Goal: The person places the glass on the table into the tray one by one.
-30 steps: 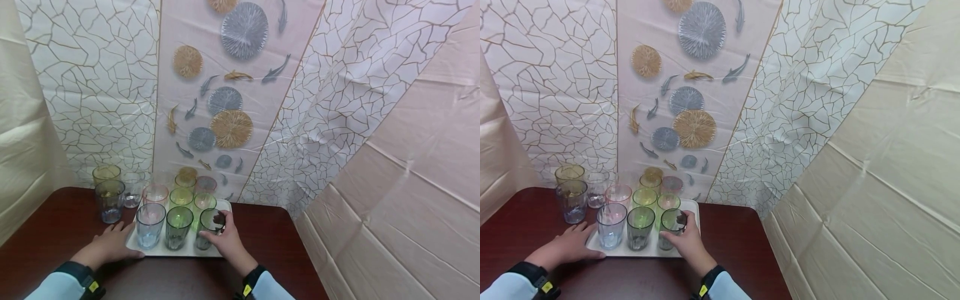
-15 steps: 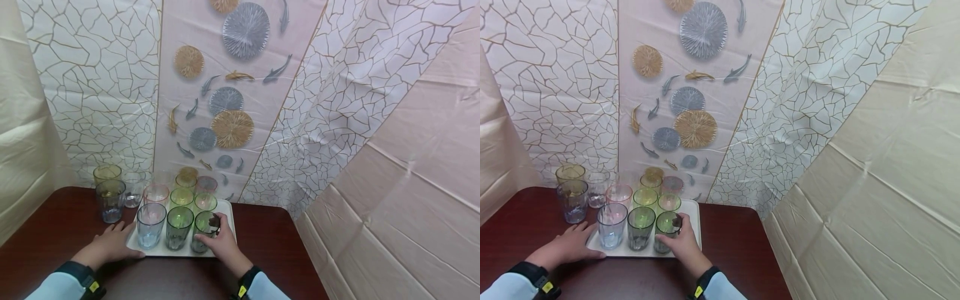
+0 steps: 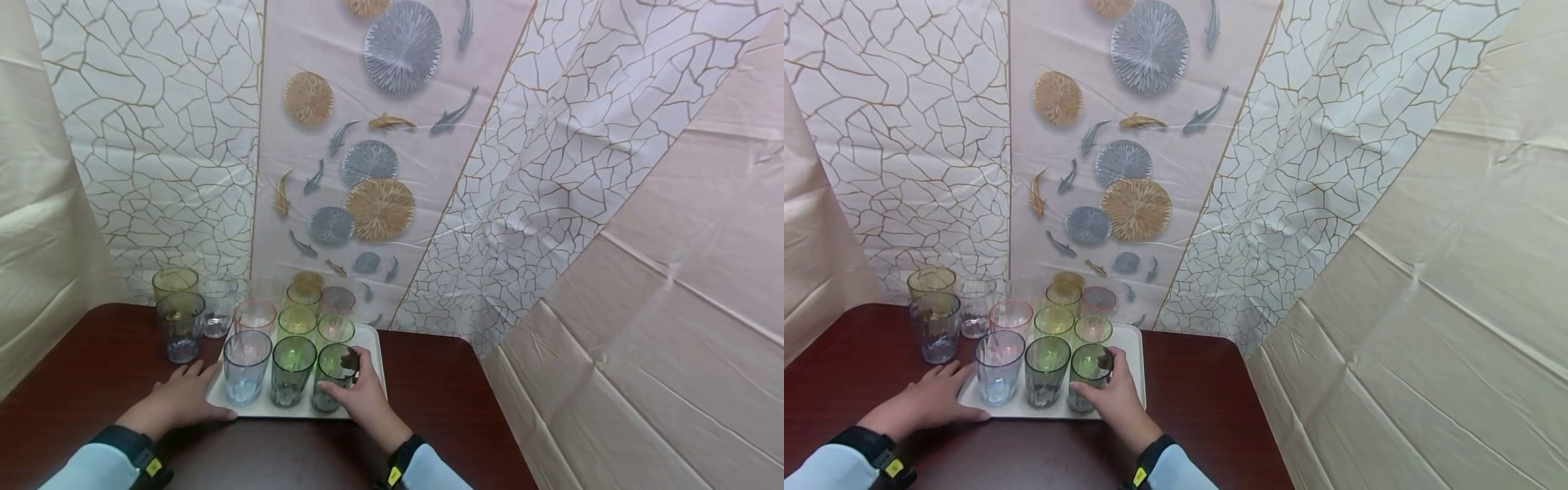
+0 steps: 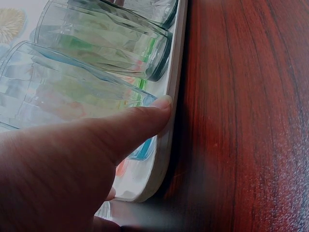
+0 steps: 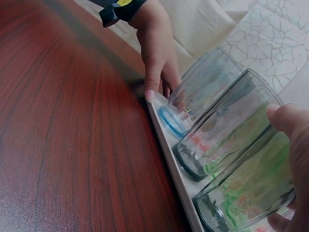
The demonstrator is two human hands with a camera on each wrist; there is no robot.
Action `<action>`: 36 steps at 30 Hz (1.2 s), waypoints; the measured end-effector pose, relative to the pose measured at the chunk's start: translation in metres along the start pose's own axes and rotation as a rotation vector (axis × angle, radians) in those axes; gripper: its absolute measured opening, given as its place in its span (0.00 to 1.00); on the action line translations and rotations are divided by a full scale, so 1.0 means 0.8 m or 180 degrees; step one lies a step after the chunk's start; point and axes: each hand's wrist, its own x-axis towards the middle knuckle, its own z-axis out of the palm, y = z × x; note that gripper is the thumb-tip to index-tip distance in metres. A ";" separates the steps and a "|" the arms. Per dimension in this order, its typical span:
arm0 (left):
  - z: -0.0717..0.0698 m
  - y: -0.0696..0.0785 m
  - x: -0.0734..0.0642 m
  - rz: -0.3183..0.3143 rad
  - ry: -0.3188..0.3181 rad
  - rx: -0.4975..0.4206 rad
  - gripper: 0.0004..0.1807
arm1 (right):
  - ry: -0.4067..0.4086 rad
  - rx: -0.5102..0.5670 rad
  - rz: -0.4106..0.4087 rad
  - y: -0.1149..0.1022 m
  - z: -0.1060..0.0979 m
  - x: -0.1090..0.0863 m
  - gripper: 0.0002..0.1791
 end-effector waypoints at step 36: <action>-0.004 -0.001 -0.003 0.0055 0.0106 -0.0025 0.75 | 0.0166 -0.1007 -0.0151 0.063 -0.089 -0.051 0.57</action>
